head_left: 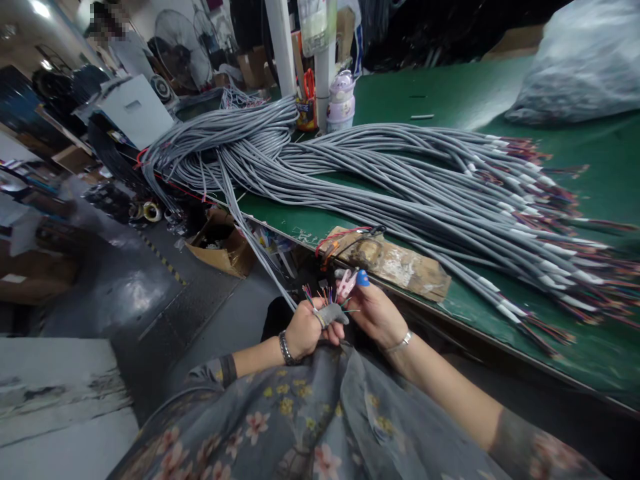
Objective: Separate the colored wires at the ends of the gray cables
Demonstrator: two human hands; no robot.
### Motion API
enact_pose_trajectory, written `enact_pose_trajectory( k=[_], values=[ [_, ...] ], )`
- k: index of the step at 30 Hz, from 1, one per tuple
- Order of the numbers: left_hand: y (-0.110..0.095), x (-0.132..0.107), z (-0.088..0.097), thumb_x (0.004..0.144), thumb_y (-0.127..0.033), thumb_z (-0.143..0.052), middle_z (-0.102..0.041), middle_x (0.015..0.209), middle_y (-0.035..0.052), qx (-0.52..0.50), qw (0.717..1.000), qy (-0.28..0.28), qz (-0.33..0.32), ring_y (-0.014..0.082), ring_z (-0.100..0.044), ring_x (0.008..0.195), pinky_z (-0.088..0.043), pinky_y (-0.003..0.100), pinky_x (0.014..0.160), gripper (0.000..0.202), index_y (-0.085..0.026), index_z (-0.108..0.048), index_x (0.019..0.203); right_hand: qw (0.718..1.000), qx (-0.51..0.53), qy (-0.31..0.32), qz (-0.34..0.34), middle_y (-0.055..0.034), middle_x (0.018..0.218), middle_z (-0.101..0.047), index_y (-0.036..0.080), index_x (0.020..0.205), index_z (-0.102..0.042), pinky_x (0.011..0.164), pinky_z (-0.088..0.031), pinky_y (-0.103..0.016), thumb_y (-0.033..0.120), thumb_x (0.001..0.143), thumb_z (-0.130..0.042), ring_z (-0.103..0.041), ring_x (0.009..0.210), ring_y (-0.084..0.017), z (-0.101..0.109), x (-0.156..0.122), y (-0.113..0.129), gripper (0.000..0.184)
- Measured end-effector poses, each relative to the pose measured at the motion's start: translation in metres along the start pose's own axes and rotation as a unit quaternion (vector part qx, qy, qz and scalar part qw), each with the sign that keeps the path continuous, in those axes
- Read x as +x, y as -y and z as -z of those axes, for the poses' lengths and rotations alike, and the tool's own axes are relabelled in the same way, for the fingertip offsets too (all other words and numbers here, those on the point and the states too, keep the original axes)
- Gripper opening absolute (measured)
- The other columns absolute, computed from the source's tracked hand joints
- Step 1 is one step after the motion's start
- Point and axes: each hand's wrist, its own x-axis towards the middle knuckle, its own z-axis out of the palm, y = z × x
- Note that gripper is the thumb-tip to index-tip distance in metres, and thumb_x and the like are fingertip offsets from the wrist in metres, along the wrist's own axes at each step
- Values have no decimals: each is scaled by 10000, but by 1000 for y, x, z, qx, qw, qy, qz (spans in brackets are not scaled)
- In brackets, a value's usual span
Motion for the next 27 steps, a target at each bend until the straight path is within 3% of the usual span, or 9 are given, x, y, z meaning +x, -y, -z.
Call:
enact_pose_trajectory(
  k=[6,17,21,24,27],
  values=[
    [4,0,3,615,-570,-664,-603,465,26,8,1000,-4,2,82,-491,334,-299,183,349,440,-135,-596,625,1000,-3,1,-2,-7,691,-675,238,708,-697,596,-504,-280,532,650,-762,-574,596,-147,3,0,-3,306],
    [10,-9,8,632,-632,-657,-615,479,34,4,999,1,-38,86,-502,336,-313,180,344,504,-132,-588,639,997,15,40,-68,-19,709,-683,220,745,-696,538,-472,-244,583,720,-670,-566,580,-127,0,-8,6,364],
    [11,-7,7,639,-643,-650,-627,510,36,4,998,-14,-62,89,-513,357,-349,192,364,510,-137,-586,652,999,-15,20,-34,-9,683,-665,209,773,-708,528,-446,-244,470,657,-768,-543,585,-128,0,-9,7,291],
    [10,-3,4,640,-641,-647,-632,519,32,5,997,-31,-77,87,-517,364,-351,191,366,501,-143,-588,656,999,-50,2,4,1,615,-619,203,735,-700,516,-427,-253,519,663,-745,-507,556,-128,1,-9,6,327],
    [7,0,2,645,-636,-639,-625,512,28,2,996,-44,-84,85,-515,361,-332,188,360,494,-143,-600,663,989,-118,-32,85,8,567,-584,210,627,-671,520,-411,-261,585,656,-721,-474,535,-127,4,-10,5,379]
  ],
)
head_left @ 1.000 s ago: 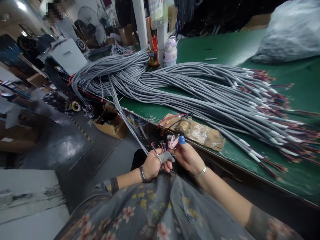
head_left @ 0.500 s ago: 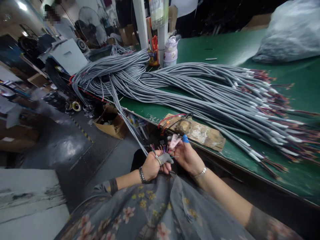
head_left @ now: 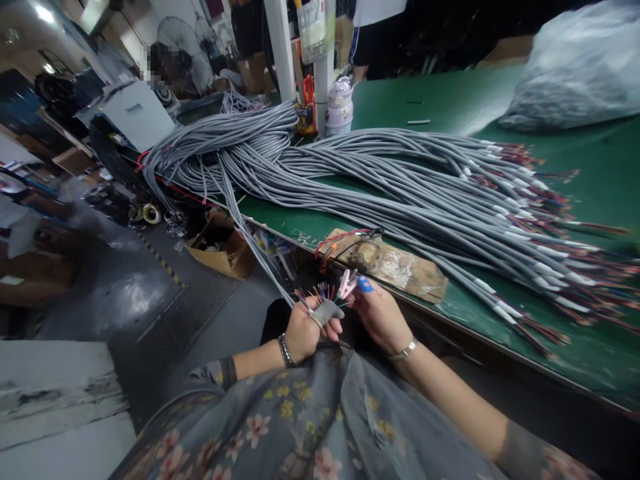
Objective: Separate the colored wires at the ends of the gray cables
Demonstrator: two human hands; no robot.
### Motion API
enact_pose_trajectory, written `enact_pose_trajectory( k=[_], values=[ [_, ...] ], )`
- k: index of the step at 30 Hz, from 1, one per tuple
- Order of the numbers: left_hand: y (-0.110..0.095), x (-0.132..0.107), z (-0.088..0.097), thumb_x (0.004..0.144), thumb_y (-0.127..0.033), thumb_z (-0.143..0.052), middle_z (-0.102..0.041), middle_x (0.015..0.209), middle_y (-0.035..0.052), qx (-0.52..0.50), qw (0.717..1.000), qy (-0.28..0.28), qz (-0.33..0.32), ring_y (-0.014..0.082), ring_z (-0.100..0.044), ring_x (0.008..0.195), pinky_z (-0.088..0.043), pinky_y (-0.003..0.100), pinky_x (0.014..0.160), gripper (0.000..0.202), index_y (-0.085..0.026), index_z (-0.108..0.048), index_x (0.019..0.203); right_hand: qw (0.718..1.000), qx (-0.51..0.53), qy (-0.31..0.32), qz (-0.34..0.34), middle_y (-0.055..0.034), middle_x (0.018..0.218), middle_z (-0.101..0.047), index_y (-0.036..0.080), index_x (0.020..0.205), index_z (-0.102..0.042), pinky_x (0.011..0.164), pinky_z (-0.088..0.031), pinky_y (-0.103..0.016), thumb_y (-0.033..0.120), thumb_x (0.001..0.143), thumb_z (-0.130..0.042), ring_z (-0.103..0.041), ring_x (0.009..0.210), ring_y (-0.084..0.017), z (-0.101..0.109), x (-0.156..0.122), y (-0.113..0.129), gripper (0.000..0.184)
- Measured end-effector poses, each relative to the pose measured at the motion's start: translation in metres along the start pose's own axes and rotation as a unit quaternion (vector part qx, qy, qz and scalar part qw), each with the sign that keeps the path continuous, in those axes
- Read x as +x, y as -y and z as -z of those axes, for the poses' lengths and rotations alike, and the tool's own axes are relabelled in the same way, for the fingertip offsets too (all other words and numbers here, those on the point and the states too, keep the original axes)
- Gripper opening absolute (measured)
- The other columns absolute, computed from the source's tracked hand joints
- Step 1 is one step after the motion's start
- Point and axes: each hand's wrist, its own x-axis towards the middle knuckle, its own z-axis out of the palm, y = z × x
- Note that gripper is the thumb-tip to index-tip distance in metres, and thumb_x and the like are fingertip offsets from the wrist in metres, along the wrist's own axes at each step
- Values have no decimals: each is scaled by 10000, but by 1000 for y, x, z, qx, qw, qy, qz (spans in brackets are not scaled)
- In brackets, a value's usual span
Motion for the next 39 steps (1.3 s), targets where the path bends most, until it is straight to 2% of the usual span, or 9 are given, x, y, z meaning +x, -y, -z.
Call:
enact_pose_trajectory(
  k=[3,7,9,16,23,26,29,35,39],
  values=[
    [-1,2,-1,653,-640,-622,-618,505,27,8,1000,-6,7,85,-513,360,-327,191,363,498,-143,-605,662,997,-51,-26,47,12,540,-571,227,577,-650,520,-402,-271,605,666,-700,-457,517,-132,2,2,-2,392],
    [1,2,-1,651,-638,-622,-620,510,26,17,1000,-5,10,85,-512,360,-332,192,367,494,-145,-597,661,999,15,29,-37,7,568,-602,227,644,-668,513,-418,-272,662,617,-697,-498,532,-141,0,6,-3,437],
    [3,3,0,661,-634,-617,-626,515,28,18,1000,-2,8,85,-515,362,-333,191,369,490,-145,-596,666,995,53,41,-71,3,607,-630,216,678,-678,525,-431,-267,634,600,-731,-525,558,-139,-2,9,-2,429],
    [1,1,1,666,-600,-618,-615,492,27,36,999,-9,12,86,-517,365,-324,185,372,456,-144,-599,666,994,97,6,-57,12,634,-652,210,699,-703,555,-440,-267,496,600,-806,-532,568,-128,-8,10,-2,320],
    [1,-4,4,641,-630,-630,-615,498,26,38,999,-10,14,91,-517,364,-334,193,364,484,-148,-592,658,988,109,37,-100,-4,677,-674,238,729,-678,546,-462,-257,606,696,-685,-580,602,-138,1,8,-8,369],
    [3,-7,9,673,-635,-620,-626,523,29,43,999,-4,-13,92,-525,375,-348,195,369,491,-145,-606,692,986,106,60,-118,-10,665,-668,232,713,-673,555,-470,-250,635,725,-635,-581,592,-129,4,7,-6,405],
    [-1,-8,11,706,-640,-599,-634,544,30,73,996,-20,-52,89,-529,388,-369,195,383,494,-146,-616,712,984,104,75,-125,-16,687,-674,220,716,-688,555,-473,-237,627,706,-660,-584,603,-122,2,5,0,408],
    [-10,-3,10,781,-576,-568,-626,556,31,143,977,-39,-154,92,-545,428,-411,202,430,434,-160,-594,659,992,81,58,-72,2,622,-641,194,692,-706,523,-459,-210,534,638,-767,-539,568,-101,-3,4,5,349],
    [-7,1,12,830,-484,-545,-634,573,31,196,959,-38,-200,96,-556,454,-425,208,459,364,-170,-599,653,991,91,52,-84,-11,640,-656,185,716,-716,517,-462,-210,547,628,-767,-543,562,-102,-2,6,0,376]
  ],
)
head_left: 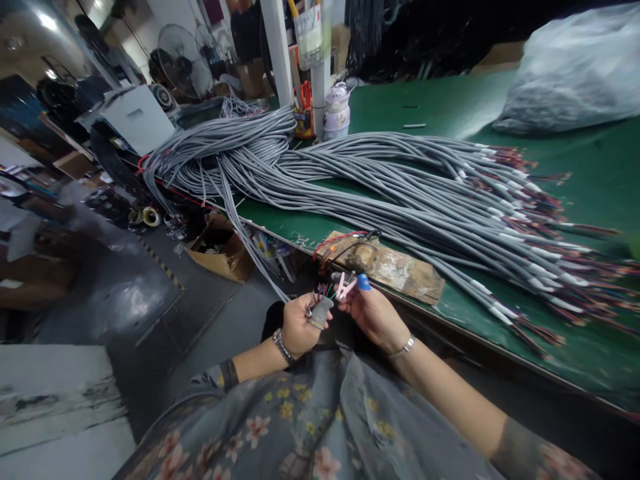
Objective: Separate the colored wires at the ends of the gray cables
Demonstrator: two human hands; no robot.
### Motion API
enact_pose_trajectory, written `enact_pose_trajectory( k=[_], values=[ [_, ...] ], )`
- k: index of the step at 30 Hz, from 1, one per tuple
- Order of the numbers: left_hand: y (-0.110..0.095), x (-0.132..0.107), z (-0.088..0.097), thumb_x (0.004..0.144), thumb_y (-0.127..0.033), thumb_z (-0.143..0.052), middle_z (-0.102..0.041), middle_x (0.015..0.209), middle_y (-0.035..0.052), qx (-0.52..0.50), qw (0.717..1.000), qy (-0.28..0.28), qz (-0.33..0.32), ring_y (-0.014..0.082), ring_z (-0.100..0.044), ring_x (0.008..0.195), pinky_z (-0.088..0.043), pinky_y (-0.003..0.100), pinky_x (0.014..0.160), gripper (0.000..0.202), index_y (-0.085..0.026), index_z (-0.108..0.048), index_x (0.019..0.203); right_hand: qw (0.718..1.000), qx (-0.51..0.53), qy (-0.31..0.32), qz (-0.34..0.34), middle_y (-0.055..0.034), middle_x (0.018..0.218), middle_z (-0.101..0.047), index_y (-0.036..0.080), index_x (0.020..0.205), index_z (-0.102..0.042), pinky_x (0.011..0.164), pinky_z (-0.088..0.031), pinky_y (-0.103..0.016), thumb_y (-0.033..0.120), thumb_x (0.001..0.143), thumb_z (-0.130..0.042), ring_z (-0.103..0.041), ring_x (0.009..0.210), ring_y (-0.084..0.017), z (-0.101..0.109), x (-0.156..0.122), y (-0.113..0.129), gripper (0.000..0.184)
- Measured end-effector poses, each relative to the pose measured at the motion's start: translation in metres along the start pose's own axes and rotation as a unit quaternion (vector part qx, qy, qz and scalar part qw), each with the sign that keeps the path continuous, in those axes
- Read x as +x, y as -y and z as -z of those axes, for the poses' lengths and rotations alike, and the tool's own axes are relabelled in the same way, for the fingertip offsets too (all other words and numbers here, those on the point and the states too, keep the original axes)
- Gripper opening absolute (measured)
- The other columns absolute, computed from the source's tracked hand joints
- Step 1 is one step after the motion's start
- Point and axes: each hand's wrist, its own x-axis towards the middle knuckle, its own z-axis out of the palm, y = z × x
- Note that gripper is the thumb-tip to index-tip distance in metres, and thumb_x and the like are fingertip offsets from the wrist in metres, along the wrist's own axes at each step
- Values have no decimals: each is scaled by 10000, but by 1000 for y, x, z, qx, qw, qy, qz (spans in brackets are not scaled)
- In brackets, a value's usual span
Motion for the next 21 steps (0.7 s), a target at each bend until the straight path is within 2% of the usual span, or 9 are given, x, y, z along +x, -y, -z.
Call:
enact_pose_trajectory(
  k=[4,9,13,17,21],
  values=[
    [0,1,0,825,-366,-554,-636,567,22,37,998,1,-44,93,-550,447,-417,201,455,260,-173,-597,655,999,42,-4,-26,-23,711,-697,194,744,-712,538,-484,-217,519,628,-782,-601,615,-121,1,5,-4,352],
    [3,0,-2,798,-282,-537,-613,530,6,67,993,4,-96,86,-529,442,-404,191,458,206,-170,-590,634,995,90,-35,-20,15,652,-693,210,703,-698,568,-513,-210,427,609,-827,-615,592,-112,-2,9,-5,270],
    [9,-2,-1,801,-275,-516,-600,523,5,80,994,6,-79,86,-524,449,-403,191,464,219,-169,-581,621,994,92,-46,-22,9,663,-702,211,707,-705,547,-517,-215,454,583,-833,-618,586,-120,-4,9,-6,301],
    [11,-4,0,800,-287,-529,-621,553,14,63,996,16,-61,90,-534,458,-410,199,470,206,-166,-588,644,994,93,-38,-40,5,686,-707,228,709,-703,537,-508,-211,585,528,-801,-622,609,-124,-2,6,-8,412],
    [12,-6,0,805,-394,-561,-618,550,9,27,999,24,-9,89,-535,449,-412,200,462,269,-165,-598,669,995,75,-16,-64,-5,708,-699,236,730,-697,553,-500,-216,680,637,-674,-617,624,-122,4,3,-9,454]
  ],
)
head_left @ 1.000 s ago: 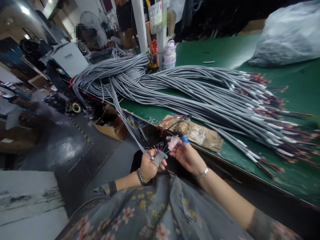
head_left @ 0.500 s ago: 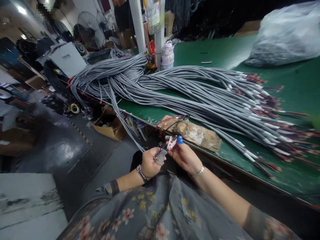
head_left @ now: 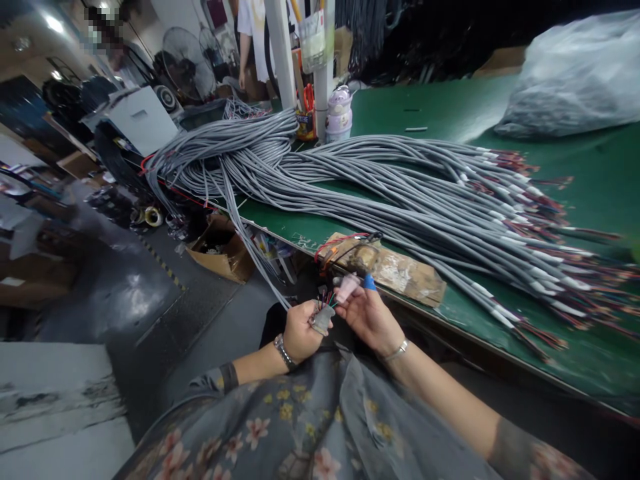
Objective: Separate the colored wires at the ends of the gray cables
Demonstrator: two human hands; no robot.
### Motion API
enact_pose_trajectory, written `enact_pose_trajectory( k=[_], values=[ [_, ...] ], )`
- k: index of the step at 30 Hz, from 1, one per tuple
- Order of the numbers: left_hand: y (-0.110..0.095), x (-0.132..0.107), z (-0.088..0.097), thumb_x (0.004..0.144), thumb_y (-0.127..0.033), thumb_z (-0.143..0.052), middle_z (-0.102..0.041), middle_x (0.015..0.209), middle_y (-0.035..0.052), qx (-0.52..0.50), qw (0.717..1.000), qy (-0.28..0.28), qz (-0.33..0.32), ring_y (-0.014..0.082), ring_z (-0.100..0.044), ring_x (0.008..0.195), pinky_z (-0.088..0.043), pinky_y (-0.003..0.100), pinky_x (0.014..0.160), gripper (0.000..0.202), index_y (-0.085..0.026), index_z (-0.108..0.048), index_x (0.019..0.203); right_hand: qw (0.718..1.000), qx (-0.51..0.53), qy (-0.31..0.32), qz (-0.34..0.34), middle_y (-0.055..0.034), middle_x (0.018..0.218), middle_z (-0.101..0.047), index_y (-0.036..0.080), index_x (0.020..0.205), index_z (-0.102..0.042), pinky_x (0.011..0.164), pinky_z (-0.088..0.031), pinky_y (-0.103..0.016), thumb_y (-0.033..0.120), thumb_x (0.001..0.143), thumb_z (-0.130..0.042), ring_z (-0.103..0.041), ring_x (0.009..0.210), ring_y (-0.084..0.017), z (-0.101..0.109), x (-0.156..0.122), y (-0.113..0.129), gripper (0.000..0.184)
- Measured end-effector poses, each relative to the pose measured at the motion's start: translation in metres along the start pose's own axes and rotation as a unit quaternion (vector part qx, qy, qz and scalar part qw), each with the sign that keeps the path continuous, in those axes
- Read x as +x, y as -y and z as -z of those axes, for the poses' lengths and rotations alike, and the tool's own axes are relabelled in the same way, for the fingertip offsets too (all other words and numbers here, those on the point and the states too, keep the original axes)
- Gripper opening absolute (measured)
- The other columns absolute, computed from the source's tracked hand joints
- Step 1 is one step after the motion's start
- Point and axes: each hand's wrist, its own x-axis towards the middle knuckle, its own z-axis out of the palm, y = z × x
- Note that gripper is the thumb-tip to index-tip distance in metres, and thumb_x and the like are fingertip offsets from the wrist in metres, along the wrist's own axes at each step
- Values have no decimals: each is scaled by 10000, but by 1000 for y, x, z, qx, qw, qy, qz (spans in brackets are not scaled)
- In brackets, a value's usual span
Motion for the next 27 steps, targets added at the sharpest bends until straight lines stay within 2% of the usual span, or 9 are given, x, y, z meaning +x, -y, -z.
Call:
enact_pose_trajectory(
  k=[4,9,11,14,17,20,23,25,27],
  values=[
    [0,1,1,793,-561,-564,-645,606,39,-82,994,12,64,116,-579,499,-456,231,509,424,-148,-610,709,999,-35,-27,4,-10,688,-680,236,704,-681,546,-496,-226,620,666,-696,-602,607,-127,9,-3,0,386],
    [-1,6,2,779,-623,-568,-708,913,107,-176,981,17,81,214,-654,886,-484,332,810,526,-147,-638,991,986,-124,-100,49,-26,688,-690,221,678,-682,543,-500,-245,574,531,-801,-591,599,-141,23,-7,3,400],
    [1,6,3,793,-602,-562,-695,995,117,-174,982,10,79,218,-641,938,-478,317,800,527,-151,-618,1059,974,-171,-129,74,-24,674,-687,219,673,-675,542,-497,-255,550,509,-814,-582,582,-144,28,-10,4,395],
    [4,3,2,864,-518,-480,-694,889,90,-102,989,39,102,142,-623,658,-455,254,607,428,-141,-620,1009,950,-263,-127,107,-22,618,-658,209,669,-662,524,-478,-269,550,563,-771,-553,541,-146,32,-20,5,373],
    [5,-1,-1,891,-378,-435,-647,677,23,17,984,124,126,93,-500,461,-401,234,524,308,-150,-618,795,908,-387,-56,150,-23,593,-630,202,662,-657,532,-461,-273,551,676,-682,-534,537,-147,29,-34,5,350],
    [1,-2,-5,842,-252,-476,-646,685,25,161,965,190,78,145,-583,624,-410,238,594,186,-166,-605,739,853,-488,47,180,-18,617,-630,210,694,-646,566,-474,-284,512,692,-681,-553,573,-163,22,-47,5,304],
    [-4,1,-8,791,-222,-520,-664,732,37,265,935,229,60,175,-603,680,-410,248,604,107,-173,-614,786,805,-547,72,220,10,568,-572,211,684,-611,515,-437,-264,475,698,-689,-493,517,-139,16,-52,2,276],
    [-7,3,-10,781,-222,-526,-679,774,44,284,926,242,53,187,-616,707,-421,254,617,117,-175,-619,835,793,-560,60,234,7,580,-571,209,678,-600,519,-431,-259,466,728,-665,-494,529,-139,15,-51,0,270],
    [-8,3,-11,785,-215,-517,-683,800,49,288,925,243,45,193,-622,723,-431,262,630,139,-174,-617,873,796,-556,44,233,-3,609,-591,208,680,-603,538,-439,-259,467,753,-640,-515,561,-148,16,-48,-2,272]
  ],
)
